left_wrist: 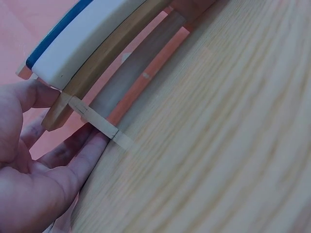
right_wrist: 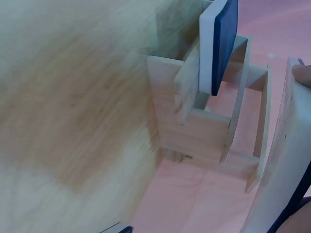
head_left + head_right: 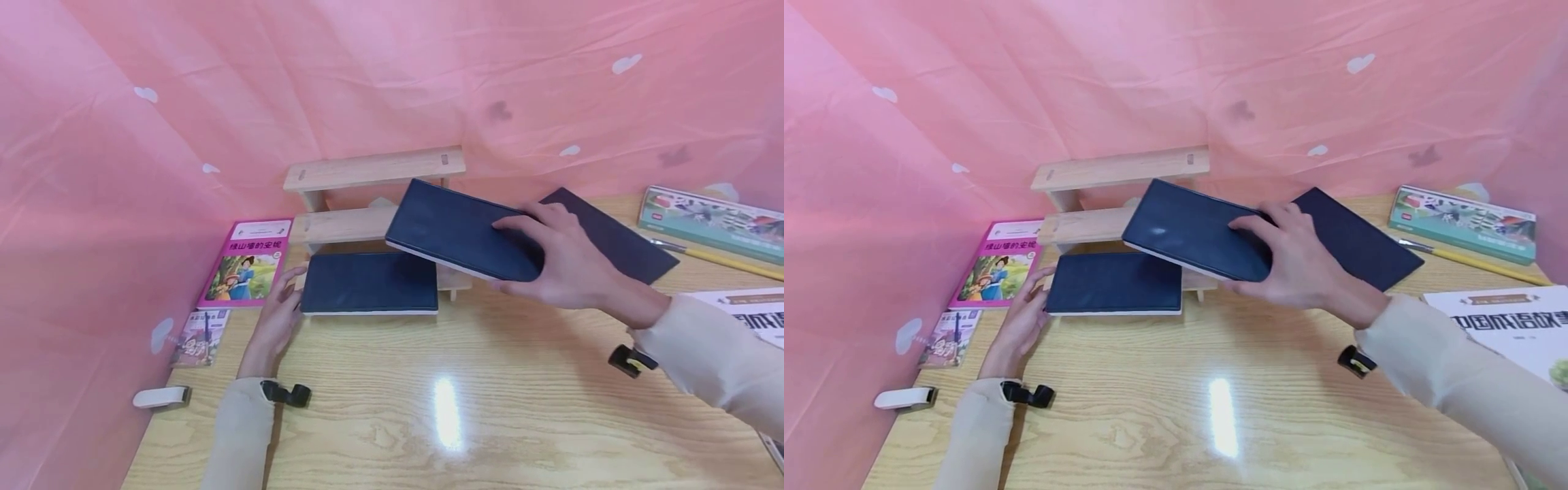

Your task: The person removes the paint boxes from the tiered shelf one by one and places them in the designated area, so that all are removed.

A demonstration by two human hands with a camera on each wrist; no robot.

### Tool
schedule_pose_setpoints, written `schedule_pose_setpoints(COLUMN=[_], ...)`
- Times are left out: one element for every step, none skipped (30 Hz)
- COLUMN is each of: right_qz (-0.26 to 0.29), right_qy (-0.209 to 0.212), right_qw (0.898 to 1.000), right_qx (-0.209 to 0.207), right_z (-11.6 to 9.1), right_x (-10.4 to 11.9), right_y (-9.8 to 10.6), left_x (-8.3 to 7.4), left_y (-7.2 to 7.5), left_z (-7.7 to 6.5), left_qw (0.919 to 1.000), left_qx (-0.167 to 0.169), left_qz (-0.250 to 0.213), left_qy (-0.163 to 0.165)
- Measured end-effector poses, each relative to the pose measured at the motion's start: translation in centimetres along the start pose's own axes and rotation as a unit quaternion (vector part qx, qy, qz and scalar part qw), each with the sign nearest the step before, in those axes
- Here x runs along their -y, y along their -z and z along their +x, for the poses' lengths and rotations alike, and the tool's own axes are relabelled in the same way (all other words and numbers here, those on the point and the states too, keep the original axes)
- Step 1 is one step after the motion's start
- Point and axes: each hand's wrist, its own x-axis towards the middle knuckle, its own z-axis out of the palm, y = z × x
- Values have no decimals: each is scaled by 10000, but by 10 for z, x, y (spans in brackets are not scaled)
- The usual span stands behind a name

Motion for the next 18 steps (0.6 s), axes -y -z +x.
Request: schedule_pose_setpoints(right_qz=[-26,-48,-68,-87,-116,-143,-172,-201,-230,-258,-304,-347,-388,-429,-462,-498,-543,-577], right_qy=[-53,-114,-174,-230,-289,-344,-390,-434,-485,-540,-607,-657,-718,-775,-847,-900,-930,-968], right_qw=[10000,9999,9998,9996,9994,9991,9988,9985,9981,9976,9969,9963,9956,9949,9940,9932,9924,9915], right_qx=[-29,-53,-77,-107,-147,-182,-222,-268,-312,-352,-389,-425,-460,-491,-519,-552,-602,-643], right_z=[-4,-9,-13,-18,-23,-28,-33,-38,-43,-48,-54,-59,-64,-69,-74,-79,-83,-87], right_x=[-1,-2,-2,-3,-4,-5,-6,-7,-8,-10,-11,-13,-15,-17,-19,-21,-23,-26], right_y=[2,4,6,8,11,13,16,18,20,22,24,25,25,25,24,23,22,20], left_x=[0,0,0,1,1,1,1,1,1,1,1,1,1,1,1,1,2,2], left_y=[1,1,1,1,1,1,1,1,0,0,0,-1,-1,-1,0,0,0,0], left_z=[0,0,-1,-1,-1,-1,-1,-1,-1,0,0,0,0,1,1,1,2,2], left_qw=[10000,10000,10000,10000,10000,9999,9999,9999,9999,9999,9999,9998,9999,9998,9997,9997,9997,9997], left_qx=[1,-10,-19,-23,-11,0,9,-1,7,30,40,45,39,55,64,70,52,44], left_qz=[-8,2,-3,-38,-80,-122,-122,-91,-93,-112,-128,-121,-100,-138,-169,-170,-185,-190], left_qy=[-6,-7,-5,-7,-19,-30,-40,-46,-62,-84,-102,-121,-135,-147,-152,-145,-136,-134])
